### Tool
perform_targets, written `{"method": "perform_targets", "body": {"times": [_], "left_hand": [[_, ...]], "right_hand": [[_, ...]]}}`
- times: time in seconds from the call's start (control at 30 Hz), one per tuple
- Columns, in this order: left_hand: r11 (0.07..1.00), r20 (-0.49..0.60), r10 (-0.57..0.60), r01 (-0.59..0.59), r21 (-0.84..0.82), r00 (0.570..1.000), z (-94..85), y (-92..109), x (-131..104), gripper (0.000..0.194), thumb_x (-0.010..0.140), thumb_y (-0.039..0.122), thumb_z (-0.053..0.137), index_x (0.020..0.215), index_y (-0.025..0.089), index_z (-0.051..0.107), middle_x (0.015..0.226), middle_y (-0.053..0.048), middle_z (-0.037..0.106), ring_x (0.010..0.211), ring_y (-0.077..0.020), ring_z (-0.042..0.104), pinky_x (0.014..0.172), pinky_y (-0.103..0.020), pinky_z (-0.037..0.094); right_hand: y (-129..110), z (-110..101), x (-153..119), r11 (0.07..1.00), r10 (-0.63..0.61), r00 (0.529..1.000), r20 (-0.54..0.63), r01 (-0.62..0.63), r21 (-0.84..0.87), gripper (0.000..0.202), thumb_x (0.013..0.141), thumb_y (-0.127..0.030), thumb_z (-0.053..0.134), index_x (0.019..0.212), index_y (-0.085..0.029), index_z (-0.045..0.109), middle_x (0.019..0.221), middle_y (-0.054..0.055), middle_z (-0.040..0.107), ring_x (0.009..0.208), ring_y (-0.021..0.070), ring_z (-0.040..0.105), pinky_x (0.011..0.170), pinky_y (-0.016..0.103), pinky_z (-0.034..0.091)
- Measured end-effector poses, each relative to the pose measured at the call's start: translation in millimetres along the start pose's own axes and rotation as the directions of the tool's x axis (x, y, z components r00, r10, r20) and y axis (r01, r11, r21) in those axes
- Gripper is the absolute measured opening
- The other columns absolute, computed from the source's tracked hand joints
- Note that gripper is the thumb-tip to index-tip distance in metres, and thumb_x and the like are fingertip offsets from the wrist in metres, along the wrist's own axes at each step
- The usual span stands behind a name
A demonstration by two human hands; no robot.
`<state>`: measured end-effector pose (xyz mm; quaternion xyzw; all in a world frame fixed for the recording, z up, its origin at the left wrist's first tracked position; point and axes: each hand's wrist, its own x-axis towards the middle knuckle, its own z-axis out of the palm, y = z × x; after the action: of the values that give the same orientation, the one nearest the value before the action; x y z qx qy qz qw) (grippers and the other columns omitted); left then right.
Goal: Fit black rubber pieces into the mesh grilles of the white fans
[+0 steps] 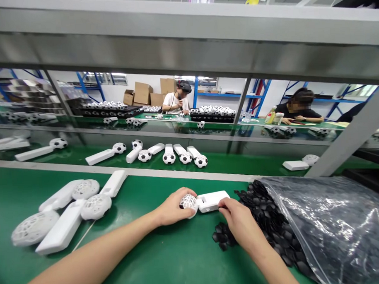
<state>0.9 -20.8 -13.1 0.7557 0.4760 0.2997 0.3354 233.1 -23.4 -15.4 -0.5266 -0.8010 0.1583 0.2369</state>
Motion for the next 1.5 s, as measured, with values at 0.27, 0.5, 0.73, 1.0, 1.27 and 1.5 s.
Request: {"method": "perform_targets", "body": {"times": [0.27, 0.5, 0.73, 1.0, 1.27, 1.5], "left_hand": [[0.996, 0.021, 0.082, -0.083, 0.045, 0.996, 2.7, 1, -2, 0.040, 0.062, 0.023, 0.061, 0.102, 0.022, 0.053, 0.099, -0.003, 0.051, 0.093, -0.0214, 0.051, 0.084, -0.033, 0.042], [0.987, 0.026, 0.148, -0.149, 0.053, 0.989, 3.6, -1, -1, 0.041, 0.062, 0.021, 0.061, 0.102, 0.021, 0.053, 0.100, -0.003, 0.050, 0.094, -0.0201, 0.051, 0.085, -0.031, 0.042], [0.981, 0.069, 0.161, -0.167, 0.098, 0.985, 0.6, 1, -2, 0.044, 0.065, 0.029, 0.065, 0.106, 0.021, 0.050, 0.103, -0.004, 0.050, 0.097, -0.0214, 0.049, 0.088, -0.034, 0.039], [0.978, 0.099, 0.163, -0.174, 0.116, 0.982, -0.1, 3, -2, 0.046, 0.065, 0.031, 0.066, 0.107, 0.021, 0.049, 0.105, -0.004, 0.049, 0.100, -0.0218, 0.048, 0.088, -0.034, 0.040], [0.983, 0.066, 0.139, -0.145, 0.112, 0.988, 2.0, 7, -2, 0.041, 0.066, 0.029, 0.062, 0.104, 0.021, 0.050, 0.103, -0.004, 0.050, 0.098, -0.0214, 0.049, 0.086, -0.034, 0.041], [0.982, 0.044, 0.133, -0.138, 0.130, 0.990, 6.2, 7, -5, 0.040, 0.065, 0.027, 0.060, 0.103, 0.022, 0.049, 0.103, -0.003, 0.050, 0.096, -0.0212, 0.050, 0.084, -0.033, 0.042]], "right_hand": [[-24, 4, -5, 0.969, -0.090, 0.996, -0.027, 0.094, 0.230, 0.016, 0.087, -0.026, 0.041, 0.098, -0.023, 0.052, 0.091, 0.005, 0.058, 0.074, 0.0191, 0.056, 0.067, 0.031, 0.046], [-31, 6, -5, 0.947, -0.138, 0.987, -0.087, 0.157, 0.282, 0.011, 0.088, -0.025, 0.044, 0.085, -0.022, 0.054, 0.082, 0.002, 0.057, 0.076, 0.0179, 0.055, 0.069, 0.028, 0.043], [-39, 10, -7, 0.935, -0.171, 0.979, -0.109, 0.196, 0.296, 0.006, 0.085, -0.021, 0.051, 0.082, -0.020, 0.057, 0.080, 0.001, 0.060, 0.074, 0.0154, 0.055, 0.068, 0.025, 0.043], [-38, 21, -3, 0.919, -0.264, 0.962, -0.065, 0.271, 0.285, 0.008, 0.083, -0.014, 0.054, 0.082, -0.020, 0.059, 0.081, 0.000, 0.061, 0.077, 0.0139, 0.056, 0.072, 0.025, 0.042], [-36, 26, 3, 0.918, -0.271, 0.960, -0.069, 0.279, 0.282, 0.005, 0.081, -0.016, 0.058, 0.079, -0.020, 0.056, 0.079, -0.001, 0.058, 0.075, 0.0138, 0.055, 0.070, 0.024, 0.042], [-29, 27, 4, 0.961, -0.179, 0.981, -0.072, 0.190, 0.198, 0.013, 0.080, -0.031, 0.061, 0.081, -0.020, 0.054, 0.081, 0.000, 0.056, 0.068, 0.0126, 0.053, 0.061, 0.023, 0.040]]}}
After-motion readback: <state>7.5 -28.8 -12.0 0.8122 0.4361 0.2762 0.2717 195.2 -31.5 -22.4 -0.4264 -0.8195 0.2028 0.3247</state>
